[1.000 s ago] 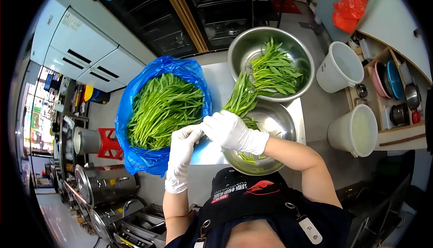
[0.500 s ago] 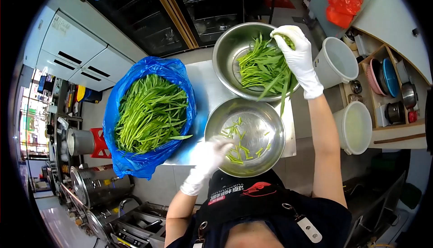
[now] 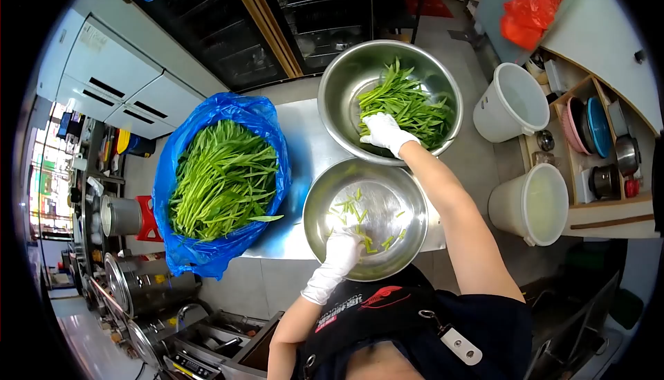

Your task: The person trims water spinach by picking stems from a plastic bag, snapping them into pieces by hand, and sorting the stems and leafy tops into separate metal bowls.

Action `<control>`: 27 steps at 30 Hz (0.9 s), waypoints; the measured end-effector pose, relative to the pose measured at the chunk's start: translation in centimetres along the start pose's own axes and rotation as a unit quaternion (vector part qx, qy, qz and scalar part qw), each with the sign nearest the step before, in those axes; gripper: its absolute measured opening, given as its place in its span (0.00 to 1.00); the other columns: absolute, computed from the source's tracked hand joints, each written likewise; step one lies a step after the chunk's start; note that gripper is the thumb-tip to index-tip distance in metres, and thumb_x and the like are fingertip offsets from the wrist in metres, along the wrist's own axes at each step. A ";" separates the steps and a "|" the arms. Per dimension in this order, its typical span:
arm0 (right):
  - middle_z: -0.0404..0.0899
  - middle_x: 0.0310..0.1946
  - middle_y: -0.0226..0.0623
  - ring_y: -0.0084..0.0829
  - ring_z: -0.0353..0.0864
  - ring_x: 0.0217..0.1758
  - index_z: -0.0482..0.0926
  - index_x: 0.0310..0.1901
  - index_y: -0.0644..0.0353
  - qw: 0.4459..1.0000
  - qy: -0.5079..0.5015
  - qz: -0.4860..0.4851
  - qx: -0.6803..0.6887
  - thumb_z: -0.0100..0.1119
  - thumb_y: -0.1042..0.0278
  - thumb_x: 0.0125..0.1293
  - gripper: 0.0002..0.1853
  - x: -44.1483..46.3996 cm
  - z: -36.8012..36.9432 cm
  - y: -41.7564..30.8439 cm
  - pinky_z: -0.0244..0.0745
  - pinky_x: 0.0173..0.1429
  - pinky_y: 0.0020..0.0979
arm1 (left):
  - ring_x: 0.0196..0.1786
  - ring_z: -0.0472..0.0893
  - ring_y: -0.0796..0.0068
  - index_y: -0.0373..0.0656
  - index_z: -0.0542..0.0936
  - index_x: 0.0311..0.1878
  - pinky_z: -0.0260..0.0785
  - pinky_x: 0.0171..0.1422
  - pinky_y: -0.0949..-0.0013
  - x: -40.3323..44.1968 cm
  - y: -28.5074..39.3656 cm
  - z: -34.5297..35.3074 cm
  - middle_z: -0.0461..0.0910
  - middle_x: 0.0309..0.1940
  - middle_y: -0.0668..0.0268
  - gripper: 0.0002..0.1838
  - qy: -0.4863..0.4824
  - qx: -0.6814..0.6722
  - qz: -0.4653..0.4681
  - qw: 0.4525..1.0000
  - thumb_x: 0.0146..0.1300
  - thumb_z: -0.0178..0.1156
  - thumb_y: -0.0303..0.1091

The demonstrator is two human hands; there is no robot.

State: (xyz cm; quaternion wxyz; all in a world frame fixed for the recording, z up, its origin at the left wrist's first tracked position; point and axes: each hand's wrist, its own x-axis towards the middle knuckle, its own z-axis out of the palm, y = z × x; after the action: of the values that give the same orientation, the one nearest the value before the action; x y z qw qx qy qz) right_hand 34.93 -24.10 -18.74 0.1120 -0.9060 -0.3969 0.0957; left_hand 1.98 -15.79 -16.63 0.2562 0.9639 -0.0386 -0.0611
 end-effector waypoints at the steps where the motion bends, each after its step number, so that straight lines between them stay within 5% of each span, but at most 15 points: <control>1: 0.82 0.44 0.51 0.49 0.78 0.54 0.80 0.50 0.58 1.000 -0.006 -0.006 0.012 0.67 0.47 0.56 0.26 0.1 -0.5 -0.3 0.71 0.59 0.46 | 0.39 0.81 0.58 0.46 0.87 0.35 0.72 0.46 0.57 0.0 0.1 -0.2 0.82 0.32 0.59 0.09 -0.005 -0.013 -0.004 1.000 0.52 0.67 0.37; 4: 0.81 0.48 0.56 0.54 0.80 0.52 0.77 0.55 0.63 0.996 -0.074 -0.040 0.002 0.69 0.44 0.51 0.36 -0.4 -2.6 -0.6 0.73 0.57 0.48 | 0.43 0.81 0.58 0.47 0.87 0.39 0.72 0.49 0.56 -0.2 0.2 -0.7 0.83 0.37 0.61 0.11 0.048 -0.023 0.013 0.999 0.54 0.67 0.39; 5: 0.82 0.47 0.52 0.50 0.80 0.52 0.81 0.51 0.59 0.997 -0.001 -0.077 0.011 0.71 0.44 0.47 0.33 -0.5 -2.1 0.0 0.75 0.56 0.47 | 0.45 0.80 0.58 0.47 0.87 0.41 0.71 0.49 0.56 -0.6 0.1 -1.0 0.84 0.39 0.63 0.12 0.078 -0.014 0.010 0.997 0.55 0.67 0.39; 8: 0.77 0.57 0.49 0.46 0.75 0.62 0.77 0.59 0.58 0.998 0.004 -0.065 -0.003 0.71 0.45 0.50 0.37 -0.6 -4.4 -0.6 0.68 0.66 0.44 | 0.48 0.80 0.57 0.47 0.86 0.45 0.71 0.49 0.56 -1.2 -0.3 -2.8 0.84 0.40 0.62 0.12 0.148 0.026 -0.049 0.987 0.58 0.63 0.33; 13: 0.80 0.52 0.49 0.46 0.77 0.57 0.79 0.54 0.66 0.988 0.119 -0.060 0.074 0.66 0.56 0.59 0.26 -2.3 -7.3 -4.0 0.70 0.63 0.41 | 0.39 0.81 0.57 0.43 0.84 0.43 0.73 0.44 0.59 -4.6 -1.1 -11.3 0.83 0.36 0.60 0.10 0.309 -0.011 -0.104 0.945 0.56 0.63 0.26; 19: 0.83 0.45 0.45 0.43 0.81 0.50 0.82 0.47 0.61 0.953 0.150 -0.108 0.240 0.63 0.62 0.63 0.15 -4.9 -8.0 -13.1 0.74 0.57 0.37 | 0.36 0.77 0.61 0.45 0.82 0.36 0.67 0.39 0.60 -10.3 -7.8 -20.4 0.77 0.31 0.64 0.09 0.495 0.180 -0.122 0.841 0.50 0.67 0.25; 23: 0.83 0.40 0.42 0.41 0.82 0.46 0.83 0.44 0.60 0.935 0.116 -0.196 0.273 0.62 0.62 0.64 0.12 -6.0 -7.1 -21.0 0.76 0.54 0.37 | 0.38 0.77 0.62 0.44 0.84 0.33 0.68 0.42 0.62 -10.8 -11.9 -24.9 0.77 0.31 0.65 0.05 0.328 0.279 -0.119 0.895 0.52 0.65 0.28; 27: 0.84 0.40 0.42 0.41 0.82 0.45 0.84 0.43 0.60 0.930 0.076 -0.183 0.310 0.62 0.63 0.64 0.12 -7.4 -5.9 -25.8 0.76 0.52 0.39 | 0.41 0.77 0.63 0.47 0.86 0.34 0.68 0.45 0.63 -9.4 -14.0 -25.4 0.78 0.32 0.66 0.09 0.175 0.351 -0.108 0.913 0.51 0.59 0.29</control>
State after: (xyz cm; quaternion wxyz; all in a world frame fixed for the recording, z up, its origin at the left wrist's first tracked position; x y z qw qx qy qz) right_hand 13.58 -13.33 -5.30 0.4331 -0.7421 -0.4966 0.1228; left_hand -3.25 9.75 -0.81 -0.1046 0.9853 0.0924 0.0988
